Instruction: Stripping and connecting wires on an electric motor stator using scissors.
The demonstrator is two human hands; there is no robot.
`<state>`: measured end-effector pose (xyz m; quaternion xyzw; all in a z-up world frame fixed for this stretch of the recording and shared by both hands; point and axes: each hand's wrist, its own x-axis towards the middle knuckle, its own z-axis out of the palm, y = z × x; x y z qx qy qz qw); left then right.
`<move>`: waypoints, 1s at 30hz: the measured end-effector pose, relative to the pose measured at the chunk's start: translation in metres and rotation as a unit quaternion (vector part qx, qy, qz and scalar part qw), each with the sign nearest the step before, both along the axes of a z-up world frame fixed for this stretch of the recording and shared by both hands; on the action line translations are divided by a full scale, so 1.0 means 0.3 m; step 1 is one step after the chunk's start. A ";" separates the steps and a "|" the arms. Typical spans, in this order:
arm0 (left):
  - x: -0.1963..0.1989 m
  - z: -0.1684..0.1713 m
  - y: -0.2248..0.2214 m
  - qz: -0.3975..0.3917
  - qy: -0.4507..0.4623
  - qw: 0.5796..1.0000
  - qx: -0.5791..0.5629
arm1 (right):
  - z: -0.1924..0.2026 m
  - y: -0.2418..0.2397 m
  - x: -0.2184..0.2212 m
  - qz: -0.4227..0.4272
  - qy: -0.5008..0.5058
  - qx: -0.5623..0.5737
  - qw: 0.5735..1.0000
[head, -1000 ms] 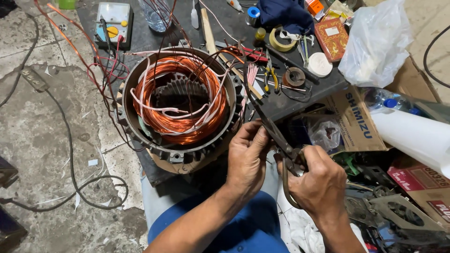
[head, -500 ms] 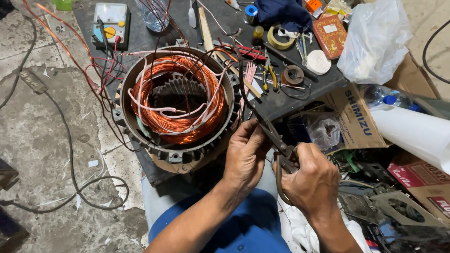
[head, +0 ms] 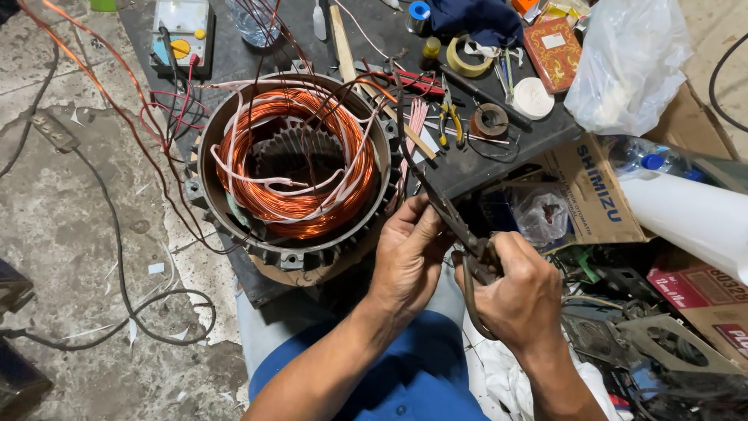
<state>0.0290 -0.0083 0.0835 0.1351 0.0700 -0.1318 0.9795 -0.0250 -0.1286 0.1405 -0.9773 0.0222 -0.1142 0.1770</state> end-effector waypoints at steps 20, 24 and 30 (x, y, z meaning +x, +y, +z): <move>0.001 -0.044 -0.015 -0.033 0.004 0.999 -0.032 | -0.060 -0.048 -0.014 0.020 -0.061 -0.085 0.994; 0.002 -0.026 -0.011 -0.029 0.013 0.999 -0.019 | -0.095 -0.073 -0.014 0.026 -0.068 -0.096 0.993; -0.008 0.015 -0.012 0.007 0.009 1.000 0.010 | -0.127 -0.087 -0.006 -0.006 -0.112 -0.046 0.993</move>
